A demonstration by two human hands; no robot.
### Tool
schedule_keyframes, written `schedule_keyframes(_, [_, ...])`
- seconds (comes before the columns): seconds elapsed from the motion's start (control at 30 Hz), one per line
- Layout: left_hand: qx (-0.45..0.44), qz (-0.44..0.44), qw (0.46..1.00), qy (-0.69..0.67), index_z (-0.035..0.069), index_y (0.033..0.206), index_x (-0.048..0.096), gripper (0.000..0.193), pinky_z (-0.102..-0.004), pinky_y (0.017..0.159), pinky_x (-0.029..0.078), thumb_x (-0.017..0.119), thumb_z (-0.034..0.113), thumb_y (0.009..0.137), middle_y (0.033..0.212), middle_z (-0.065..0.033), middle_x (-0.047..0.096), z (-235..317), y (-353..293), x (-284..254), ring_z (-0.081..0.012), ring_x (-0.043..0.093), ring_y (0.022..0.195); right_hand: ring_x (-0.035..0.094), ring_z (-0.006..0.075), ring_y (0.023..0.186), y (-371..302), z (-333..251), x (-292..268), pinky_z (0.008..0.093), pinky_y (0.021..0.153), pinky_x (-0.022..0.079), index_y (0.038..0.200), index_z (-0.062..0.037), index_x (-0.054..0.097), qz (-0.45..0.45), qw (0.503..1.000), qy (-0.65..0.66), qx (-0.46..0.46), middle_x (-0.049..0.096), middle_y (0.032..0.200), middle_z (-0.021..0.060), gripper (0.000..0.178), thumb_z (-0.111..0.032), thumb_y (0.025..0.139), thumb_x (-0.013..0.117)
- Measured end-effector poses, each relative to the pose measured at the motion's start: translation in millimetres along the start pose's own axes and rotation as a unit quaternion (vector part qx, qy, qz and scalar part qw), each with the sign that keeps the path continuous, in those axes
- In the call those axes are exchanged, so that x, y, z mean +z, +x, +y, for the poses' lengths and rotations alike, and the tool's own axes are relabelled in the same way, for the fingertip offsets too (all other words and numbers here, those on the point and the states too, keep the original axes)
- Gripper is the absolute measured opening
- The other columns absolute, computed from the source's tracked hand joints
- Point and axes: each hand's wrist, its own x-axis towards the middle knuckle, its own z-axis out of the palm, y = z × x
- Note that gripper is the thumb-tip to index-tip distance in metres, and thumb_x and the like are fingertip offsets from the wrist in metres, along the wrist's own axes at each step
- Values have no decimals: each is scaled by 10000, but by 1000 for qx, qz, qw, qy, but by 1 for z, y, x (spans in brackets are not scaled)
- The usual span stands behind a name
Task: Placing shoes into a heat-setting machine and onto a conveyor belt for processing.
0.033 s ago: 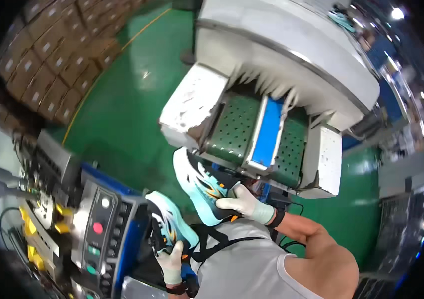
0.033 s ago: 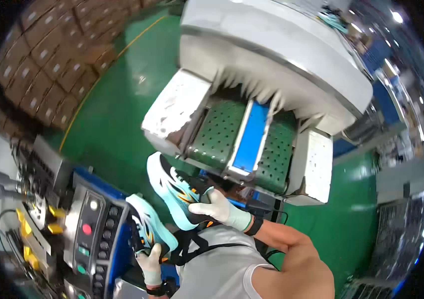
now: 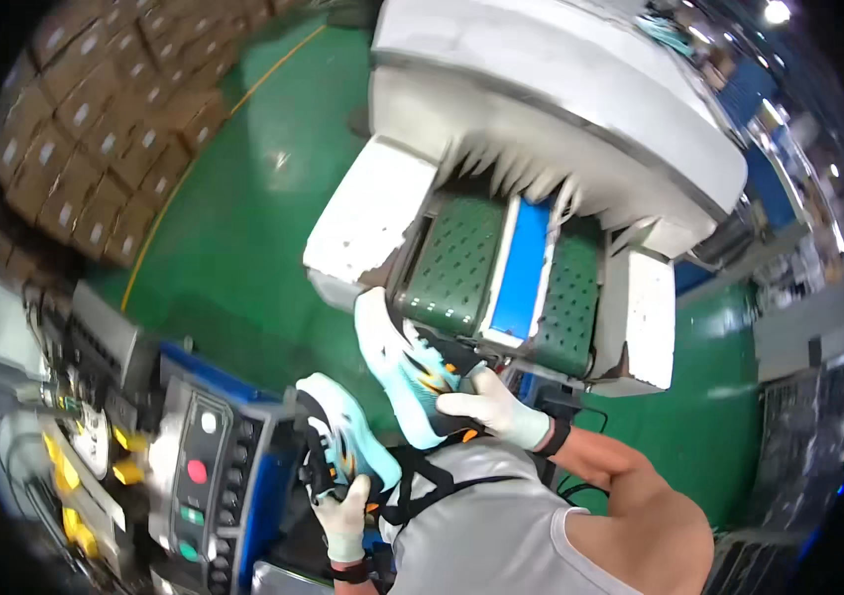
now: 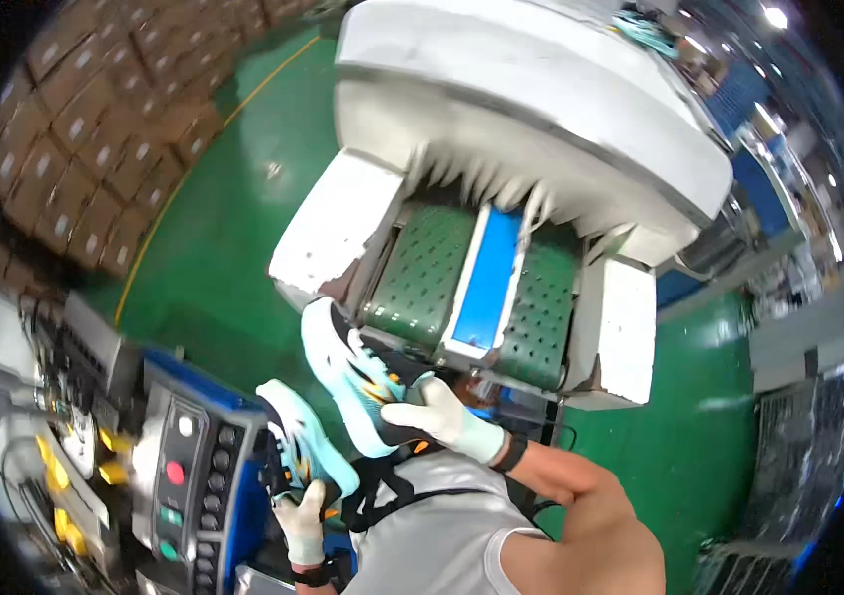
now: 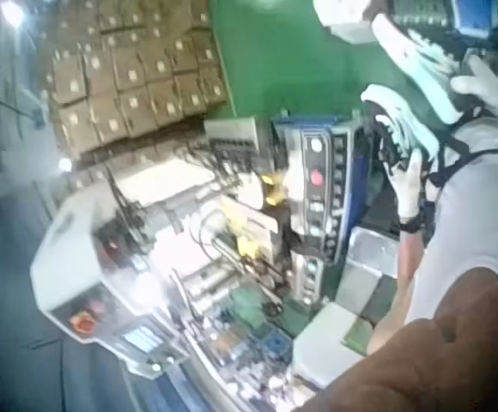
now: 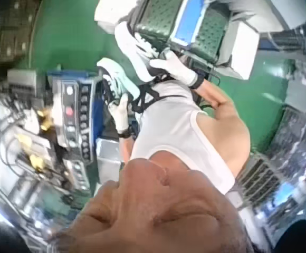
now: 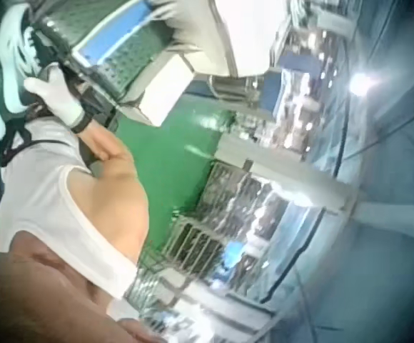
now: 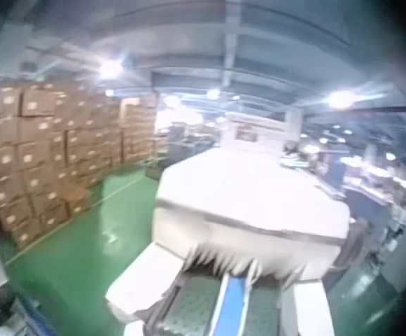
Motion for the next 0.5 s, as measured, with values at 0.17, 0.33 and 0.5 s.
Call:
schedule_keyframes(0.17, [23, -196, 978, -61, -20, 1412, 439, 691, -386, 1013, 425, 700, 34, 774, 1290, -134, 540, 68, 42, 61, -260, 542, 1149, 518, 212, 1230, -73, -29, -26, 355, 1056, 407, 1445, -4, 415, 273, 951, 9, -142, 539, 1363, 107, 695, -162, 841, 721])
schedule_keyframes(0.33, [112, -301, 947, -21, 7, 1436, 382, 727, -360, 992, 446, 722, 14, 794, 1314, -125, 525, 142, 124, 161, -211, 537, 1157, 556, 223, 1205, -95, -74, -78, 372, 1025, 450, 1443, -12, 431, 462, 829, -228, -219, 548, 1350, 110, 685, -95, 812, 682])
schedule_keyframes(0.5, [186, -324, 924, 85, -39, 1476, 257, 818, -388, 1040, 435, 719, 89, 812, 1344, -224, 522, 127, 184, 280, -311, 531, 1251, 638, 283, 1101, -96, -88, -142, 342, 947, 486, 1410, 1, 446, 557, 724, -382, -139, 623, 1239, 224, 647, -135, 827, 693])
